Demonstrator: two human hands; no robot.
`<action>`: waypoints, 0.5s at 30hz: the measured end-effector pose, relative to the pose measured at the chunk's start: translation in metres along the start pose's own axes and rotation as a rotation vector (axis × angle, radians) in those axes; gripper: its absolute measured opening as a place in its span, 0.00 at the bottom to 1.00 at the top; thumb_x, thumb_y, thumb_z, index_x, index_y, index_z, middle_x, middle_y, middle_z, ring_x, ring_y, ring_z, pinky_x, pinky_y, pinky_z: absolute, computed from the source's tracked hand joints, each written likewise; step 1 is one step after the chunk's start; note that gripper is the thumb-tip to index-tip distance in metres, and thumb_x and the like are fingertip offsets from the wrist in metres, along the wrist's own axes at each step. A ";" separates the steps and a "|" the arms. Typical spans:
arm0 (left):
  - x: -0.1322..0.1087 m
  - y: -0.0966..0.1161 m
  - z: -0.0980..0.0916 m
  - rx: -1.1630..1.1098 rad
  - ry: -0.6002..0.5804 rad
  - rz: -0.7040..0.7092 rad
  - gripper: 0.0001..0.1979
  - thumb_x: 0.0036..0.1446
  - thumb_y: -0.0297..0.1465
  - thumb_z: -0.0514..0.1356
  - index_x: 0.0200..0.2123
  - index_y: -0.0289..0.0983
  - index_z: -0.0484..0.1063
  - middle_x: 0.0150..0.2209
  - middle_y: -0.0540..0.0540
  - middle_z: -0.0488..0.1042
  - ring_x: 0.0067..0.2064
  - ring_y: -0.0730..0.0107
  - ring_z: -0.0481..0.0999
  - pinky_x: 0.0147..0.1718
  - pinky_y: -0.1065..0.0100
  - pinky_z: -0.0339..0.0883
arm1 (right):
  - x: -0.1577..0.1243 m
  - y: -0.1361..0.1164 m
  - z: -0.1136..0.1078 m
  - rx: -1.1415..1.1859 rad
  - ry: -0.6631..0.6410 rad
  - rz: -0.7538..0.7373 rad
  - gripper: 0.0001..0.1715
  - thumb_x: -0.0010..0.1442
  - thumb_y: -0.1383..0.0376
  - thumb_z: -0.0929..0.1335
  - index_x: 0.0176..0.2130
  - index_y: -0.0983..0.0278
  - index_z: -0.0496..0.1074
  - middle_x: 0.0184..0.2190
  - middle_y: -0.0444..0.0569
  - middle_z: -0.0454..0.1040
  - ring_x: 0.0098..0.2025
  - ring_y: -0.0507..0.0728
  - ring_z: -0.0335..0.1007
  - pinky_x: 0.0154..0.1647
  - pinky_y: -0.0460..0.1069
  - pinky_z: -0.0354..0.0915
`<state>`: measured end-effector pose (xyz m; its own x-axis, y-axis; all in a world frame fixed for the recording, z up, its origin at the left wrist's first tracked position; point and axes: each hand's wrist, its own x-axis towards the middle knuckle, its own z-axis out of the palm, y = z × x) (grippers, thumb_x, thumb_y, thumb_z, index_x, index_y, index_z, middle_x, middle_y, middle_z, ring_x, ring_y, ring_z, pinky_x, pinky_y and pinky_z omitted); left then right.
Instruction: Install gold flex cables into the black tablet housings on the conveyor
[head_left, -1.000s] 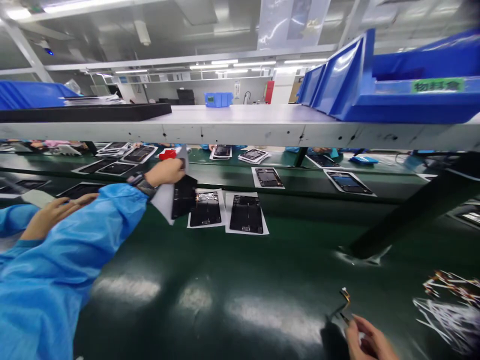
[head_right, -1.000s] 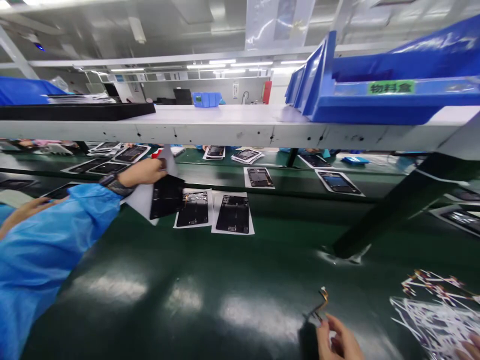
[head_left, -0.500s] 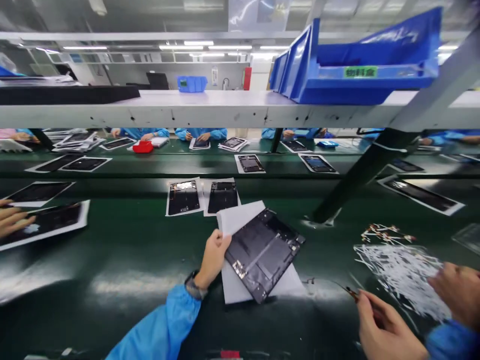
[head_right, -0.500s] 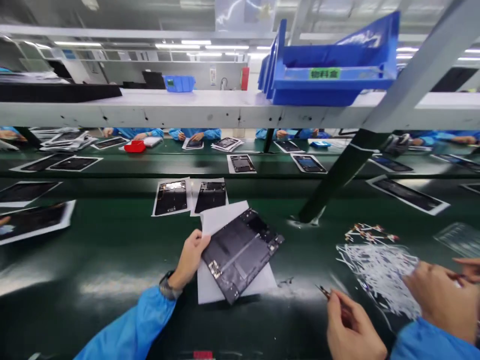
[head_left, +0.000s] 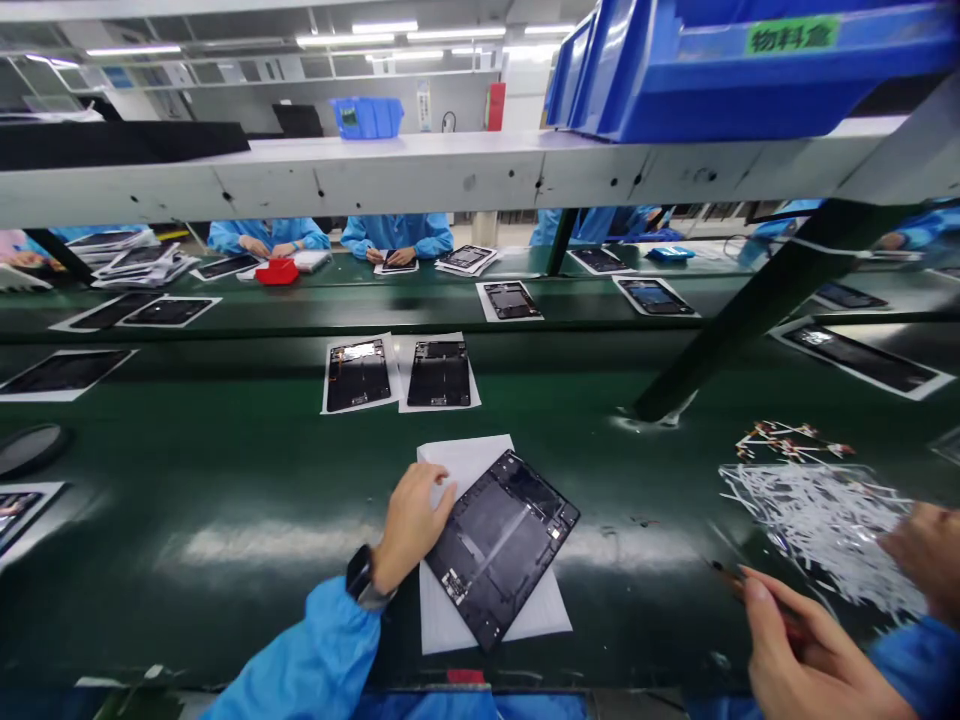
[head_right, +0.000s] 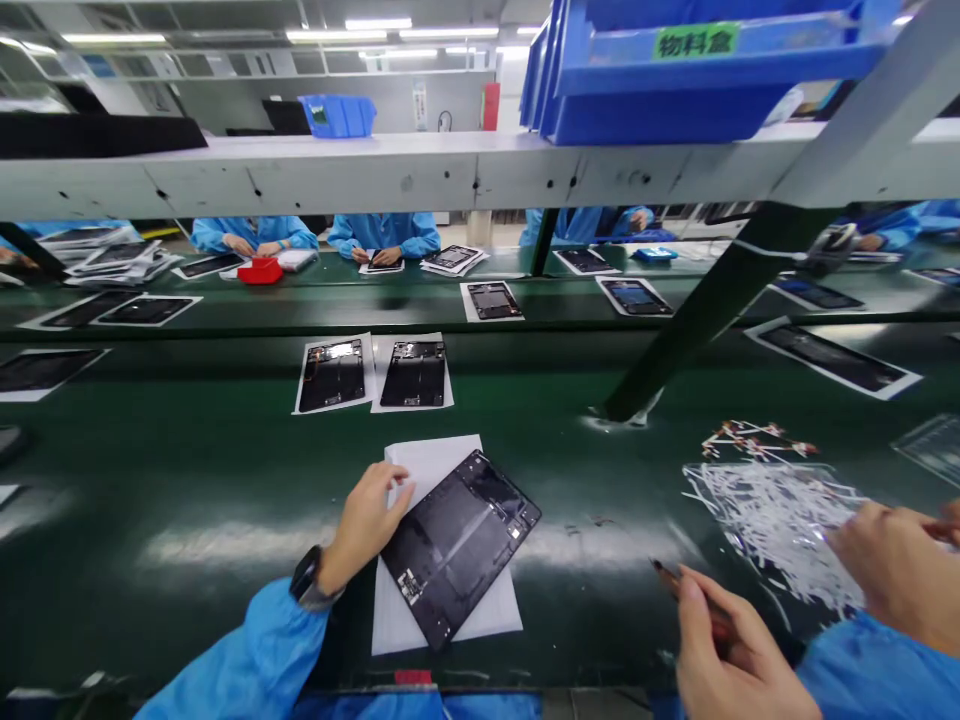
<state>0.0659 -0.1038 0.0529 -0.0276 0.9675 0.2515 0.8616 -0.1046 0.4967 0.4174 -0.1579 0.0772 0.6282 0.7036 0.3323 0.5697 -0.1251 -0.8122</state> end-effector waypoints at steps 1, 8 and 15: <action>0.014 0.008 0.005 0.033 -0.108 0.045 0.07 0.65 0.32 0.52 0.39 0.38 0.69 0.39 0.45 0.73 0.45 0.63 0.72 0.46 0.63 0.65 | -0.001 -0.006 0.000 -0.004 -0.011 -0.004 0.28 0.57 0.49 0.69 0.45 0.68 0.78 0.35 0.53 0.78 0.31 0.58 0.72 0.29 0.49 0.66; 0.084 0.039 0.055 0.155 -0.344 0.081 0.10 0.63 0.33 0.57 0.34 0.32 0.72 0.38 0.36 0.77 0.43 0.52 0.77 0.39 0.60 0.67 | -0.009 -0.014 -0.001 0.058 -0.044 0.083 0.29 0.57 0.46 0.70 0.45 0.68 0.77 0.38 0.53 0.78 0.35 0.59 0.73 0.34 0.48 0.67; 0.089 0.037 0.046 0.183 -0.409 0.061 0.11 0.66 0.31 0.51 0.38 0.32 0.70 0.39 0.34 0.77 0.43 0.51 0.78 0.40 0.60 0.66 | -0.011 0.010 -0.001 0.070 -0.057 0.106 0.31 0.56 0.44 0.70 0.46 0.66 0.77 0.39 0.52 0.77 0.36 0.58 0.71 0.36 0.49 0.66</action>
<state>0.1189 -0.0105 0.0553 0.1971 0.9761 -0.0914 0.9318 -0.1575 0.3272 0.4165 -0.1673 0.0661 0.6505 0.7279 0.2171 0.4625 -0.1529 -0.8733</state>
